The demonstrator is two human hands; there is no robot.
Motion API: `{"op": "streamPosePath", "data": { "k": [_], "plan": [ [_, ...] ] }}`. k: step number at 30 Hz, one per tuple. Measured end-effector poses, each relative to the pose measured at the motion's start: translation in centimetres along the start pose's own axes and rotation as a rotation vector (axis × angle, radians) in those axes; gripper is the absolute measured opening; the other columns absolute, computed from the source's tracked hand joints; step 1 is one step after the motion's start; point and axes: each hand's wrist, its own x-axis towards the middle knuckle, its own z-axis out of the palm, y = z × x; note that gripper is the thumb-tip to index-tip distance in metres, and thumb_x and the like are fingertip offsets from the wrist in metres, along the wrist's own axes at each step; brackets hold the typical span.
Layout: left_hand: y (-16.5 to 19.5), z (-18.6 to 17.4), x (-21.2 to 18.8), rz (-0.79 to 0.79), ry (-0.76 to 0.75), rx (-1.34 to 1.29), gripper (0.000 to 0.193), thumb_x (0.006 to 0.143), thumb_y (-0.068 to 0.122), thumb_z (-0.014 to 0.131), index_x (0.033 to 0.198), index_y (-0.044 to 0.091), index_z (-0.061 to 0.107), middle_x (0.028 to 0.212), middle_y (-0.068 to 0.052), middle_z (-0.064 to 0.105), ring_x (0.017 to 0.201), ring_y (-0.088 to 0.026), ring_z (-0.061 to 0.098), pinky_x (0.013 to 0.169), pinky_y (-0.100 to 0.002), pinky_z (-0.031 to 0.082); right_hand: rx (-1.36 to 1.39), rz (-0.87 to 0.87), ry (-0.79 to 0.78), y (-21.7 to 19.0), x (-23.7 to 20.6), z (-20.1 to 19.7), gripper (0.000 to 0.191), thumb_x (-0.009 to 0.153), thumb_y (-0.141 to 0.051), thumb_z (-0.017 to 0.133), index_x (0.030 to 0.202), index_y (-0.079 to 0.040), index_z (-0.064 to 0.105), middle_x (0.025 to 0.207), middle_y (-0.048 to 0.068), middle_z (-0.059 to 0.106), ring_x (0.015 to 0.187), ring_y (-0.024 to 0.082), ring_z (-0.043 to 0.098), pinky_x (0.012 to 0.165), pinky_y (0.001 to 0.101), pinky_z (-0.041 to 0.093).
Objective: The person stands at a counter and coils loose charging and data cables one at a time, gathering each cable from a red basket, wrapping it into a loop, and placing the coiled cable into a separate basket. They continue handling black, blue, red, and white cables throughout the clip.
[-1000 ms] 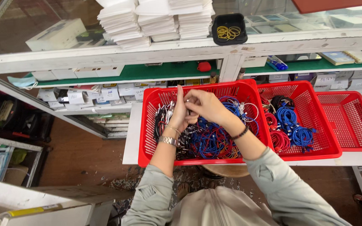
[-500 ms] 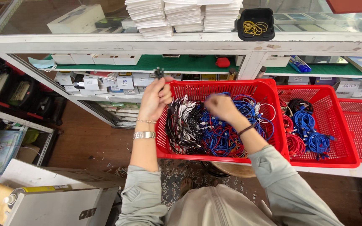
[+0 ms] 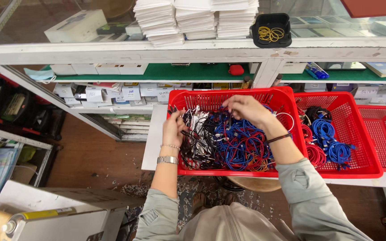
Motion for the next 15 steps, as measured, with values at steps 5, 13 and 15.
{"op": "streamPosePath", "data": {
  "k": [5,13,15],
  "plan": [
    [-0.9,3.0,-0.6,-0.101,-0.293,-0.167,0.036,0.108,0.028,0.051,0.116,-0.003,0.068,0.064,0.008,0.040,0.061,-0.008,0.042,0.069,-0.028,0.050,0.490,-0.326,0.012,-3.2,-2.0,0.9,0.034,0.095,-0.003,0.059,0.129,0.002,0.062,0.111,0.009,0.071,0.098,0.015,0.070,0.093,0.0269,0.057],
    [-1.3,7.7,-2.0,-0.008,-0.231,-0.049,0.039,0.106,0.030,0.051,0.127,-0.001,0.064,0.118,-0.011,0.069,0.106,-0.020,0.065,0.096,-0.039,0.055,-0.708,-0.349,0.526,-1.6,-2.5,5.2,0.019,0.089,-0.016,0.075,0.102,-0.002,0.076,0.088,0.012,0.079,0.072,0.017,0.073,0.068,0.0289,0.056],
    [-1.4,7.7,-2.1,-0.011,-0.262,-0.070,0.041,0.106,0.031,0.051,0.128,-0.002,0.063,0.124,-0.014,0.068,0.112,-0.022,0.065,0.099,-0.040,0.054,-0.828,-0.651,0.624,-1.1,-3.0,6.3,0.016,0.089,-0.018,0.076,0.095,-0.004,0.071,0.085,0.014,0.073,0.073,0.021,0.071,0.065,0.0304,0.055]
  ]
}}
